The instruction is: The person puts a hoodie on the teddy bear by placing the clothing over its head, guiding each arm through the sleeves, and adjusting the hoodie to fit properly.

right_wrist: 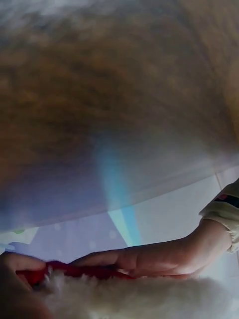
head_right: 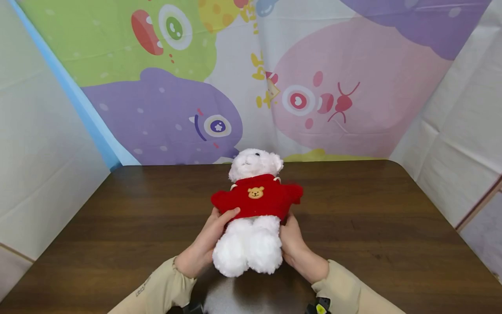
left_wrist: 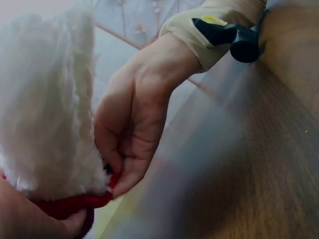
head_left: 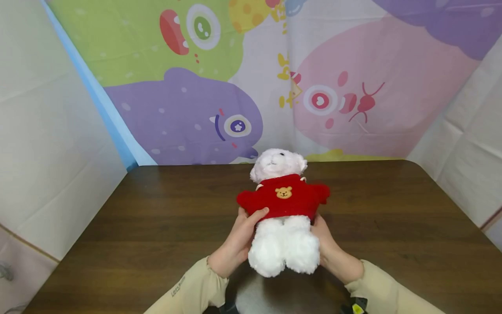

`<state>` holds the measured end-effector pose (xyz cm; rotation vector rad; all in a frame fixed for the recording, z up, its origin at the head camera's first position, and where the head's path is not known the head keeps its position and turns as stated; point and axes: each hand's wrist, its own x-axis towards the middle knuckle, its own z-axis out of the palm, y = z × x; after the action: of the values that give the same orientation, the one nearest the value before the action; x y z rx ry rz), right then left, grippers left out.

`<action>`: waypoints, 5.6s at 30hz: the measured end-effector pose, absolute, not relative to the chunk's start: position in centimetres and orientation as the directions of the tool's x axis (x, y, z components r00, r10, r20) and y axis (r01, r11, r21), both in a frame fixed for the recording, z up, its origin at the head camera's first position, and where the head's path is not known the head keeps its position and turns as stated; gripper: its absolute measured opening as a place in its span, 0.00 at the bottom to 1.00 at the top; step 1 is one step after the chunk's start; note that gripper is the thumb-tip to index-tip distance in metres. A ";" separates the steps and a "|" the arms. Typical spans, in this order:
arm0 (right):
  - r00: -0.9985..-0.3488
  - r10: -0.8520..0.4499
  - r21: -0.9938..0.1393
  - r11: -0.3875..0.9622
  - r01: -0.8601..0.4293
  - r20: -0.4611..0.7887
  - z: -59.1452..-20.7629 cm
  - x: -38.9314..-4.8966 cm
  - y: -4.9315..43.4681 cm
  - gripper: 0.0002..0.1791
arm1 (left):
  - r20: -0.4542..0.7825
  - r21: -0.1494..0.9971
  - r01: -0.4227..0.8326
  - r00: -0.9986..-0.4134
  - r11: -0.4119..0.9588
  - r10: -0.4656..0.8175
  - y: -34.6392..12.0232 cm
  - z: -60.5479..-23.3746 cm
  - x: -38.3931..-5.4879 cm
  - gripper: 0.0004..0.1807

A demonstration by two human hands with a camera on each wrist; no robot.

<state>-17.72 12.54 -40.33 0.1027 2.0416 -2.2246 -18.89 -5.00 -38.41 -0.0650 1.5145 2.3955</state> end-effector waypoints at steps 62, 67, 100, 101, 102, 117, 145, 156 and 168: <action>-0.756 -0.550 -0.209 0.742 -0.637 0.354 -35.7 -19.7 13.3 0.11 | 0.041 0.923 0.119 -0.976 0.365 0.213 -8.5 -38.1 -21.8 0.20; -0.731 -0.561 -0.247 0.701 -0.669 0.389 -36.2 -20.7 11.3 0.12 | -0.096 0.989 -0.072 -0.977 0.125 0.191 -9.3 -38.3 -22.7 0.11; -0.789 -0.506 -0.297 0.739 -0.605 0.348 -37.3 -21.9 8.9 0.08 | -0.246 0.955 -0.196 -0.943 0.225 0.224 -9.6 -39.3 -22.3 0.09; -0.795 -0.508 -0.307 0.738 -0.600 0.332 -37.2 -21.8 9.0 0.09 | -0.244 0.958 -0.201 -0.947 0.207 0.209 -9.7 -39.3 -22.4 0.08; -0.801 -0.503 -0.319 0.739 -0.593 0.324 -37.0 -21.7 9.2 0.09 | -0.238 0.961 -0.203 -0.952 0.186 0.193 -9.9 -39.3 -22.4 0.06; -0.821 -0.466 -0.461 0.680 -0.571 0.329 -36.2 -20.8 11.4 0.06 | -0.344 0.853 -0.389 -0.920 -0.348 0.186 -10.1 -39.1 -23.4 0.15; -0.757 -0.557 -0.392 0.647 -0.654 0.342 -37.1 -20.0 9.6 0.14 | -0.184 0.979 -0.163 -0.966 0.126 0.182 -10.3 -39.4 -24.0 0.15; -0.640 -0.672 -0.377 0.520 -0.766 0.372 -37.4 -19.9 8.5 0.05 | -0.216 0.976 -0.215 -0.972 0.017 0.089 -10.9 -40.1 -24.4 0.16; -0.858 -0.127 -0.660 0.586 -0.470 0.498 -36.9 -21.5 14.1 0.08 | 0.033 0.866 0.035 -0.999 0.500 0.014 -11.3 -39.4 -24.0 0.14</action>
<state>-21.48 14.05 -36.89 -0.6244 3.1449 -1.5289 -24.04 -11.26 -39.39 0.0451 2.7388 1.5816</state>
